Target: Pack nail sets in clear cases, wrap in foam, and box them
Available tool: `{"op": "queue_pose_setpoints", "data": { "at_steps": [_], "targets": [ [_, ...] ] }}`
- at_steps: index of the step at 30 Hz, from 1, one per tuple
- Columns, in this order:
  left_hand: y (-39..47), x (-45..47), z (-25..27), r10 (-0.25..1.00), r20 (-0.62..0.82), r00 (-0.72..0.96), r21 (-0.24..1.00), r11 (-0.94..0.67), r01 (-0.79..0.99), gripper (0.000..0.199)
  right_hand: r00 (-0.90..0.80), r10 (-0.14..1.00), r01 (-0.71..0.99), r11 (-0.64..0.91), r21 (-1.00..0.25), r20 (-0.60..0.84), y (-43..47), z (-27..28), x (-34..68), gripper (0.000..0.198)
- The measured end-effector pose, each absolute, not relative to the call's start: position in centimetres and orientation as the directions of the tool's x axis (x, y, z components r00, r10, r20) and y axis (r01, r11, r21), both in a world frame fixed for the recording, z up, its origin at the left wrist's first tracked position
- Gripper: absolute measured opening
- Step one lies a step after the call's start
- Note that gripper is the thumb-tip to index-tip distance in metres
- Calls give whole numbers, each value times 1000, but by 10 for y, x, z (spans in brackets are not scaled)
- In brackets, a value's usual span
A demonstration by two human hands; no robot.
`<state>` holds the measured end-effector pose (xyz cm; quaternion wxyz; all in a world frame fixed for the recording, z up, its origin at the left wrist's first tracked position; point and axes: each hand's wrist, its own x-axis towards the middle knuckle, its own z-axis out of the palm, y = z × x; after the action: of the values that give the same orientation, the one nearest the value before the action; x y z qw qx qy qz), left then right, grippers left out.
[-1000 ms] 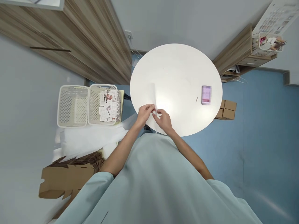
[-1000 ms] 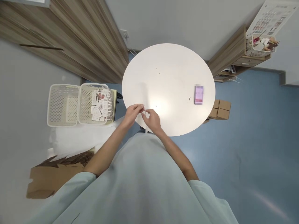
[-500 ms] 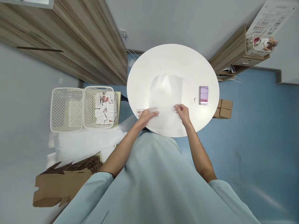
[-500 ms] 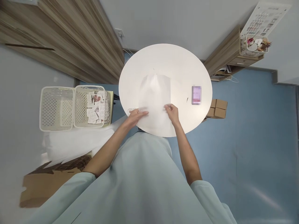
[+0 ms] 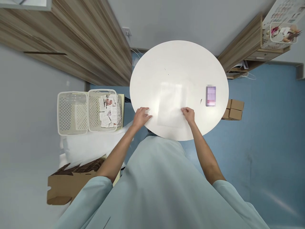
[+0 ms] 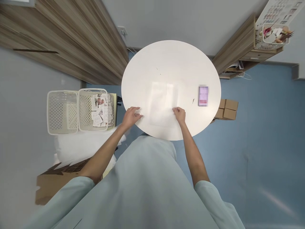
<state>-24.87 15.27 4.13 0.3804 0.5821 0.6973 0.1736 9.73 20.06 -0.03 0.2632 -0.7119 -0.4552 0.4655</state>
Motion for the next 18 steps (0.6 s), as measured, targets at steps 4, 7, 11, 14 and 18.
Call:
{"op": "queue_pose_setpoints", "data": {
  "at_steps": [4,7,11,14,18],
  "targets": [
    [141,-275,34,914,-384,132,570,122,813,79,174,899,492,-434,-755,-403,205,-2,103,34],
    [135,-286,26,900,-398,178,535,70,842,74,235,891,542,-452,-708,-389,205,-3,105,36],
    [133,-278,23,917,-342,206,539,11,842,68,306,872,574,-489,-657,-381,195,-2,108,56],
    [135,-250,27,923,-307,233,558,-24,829,68,315,865,576,-502,-646,-391,176,-1,110,64],
    [140,-195,27,888,-252,384,598,-169,783,69,332,853,570,-522,-635,-403,139,0,111,67]
  ]
}}
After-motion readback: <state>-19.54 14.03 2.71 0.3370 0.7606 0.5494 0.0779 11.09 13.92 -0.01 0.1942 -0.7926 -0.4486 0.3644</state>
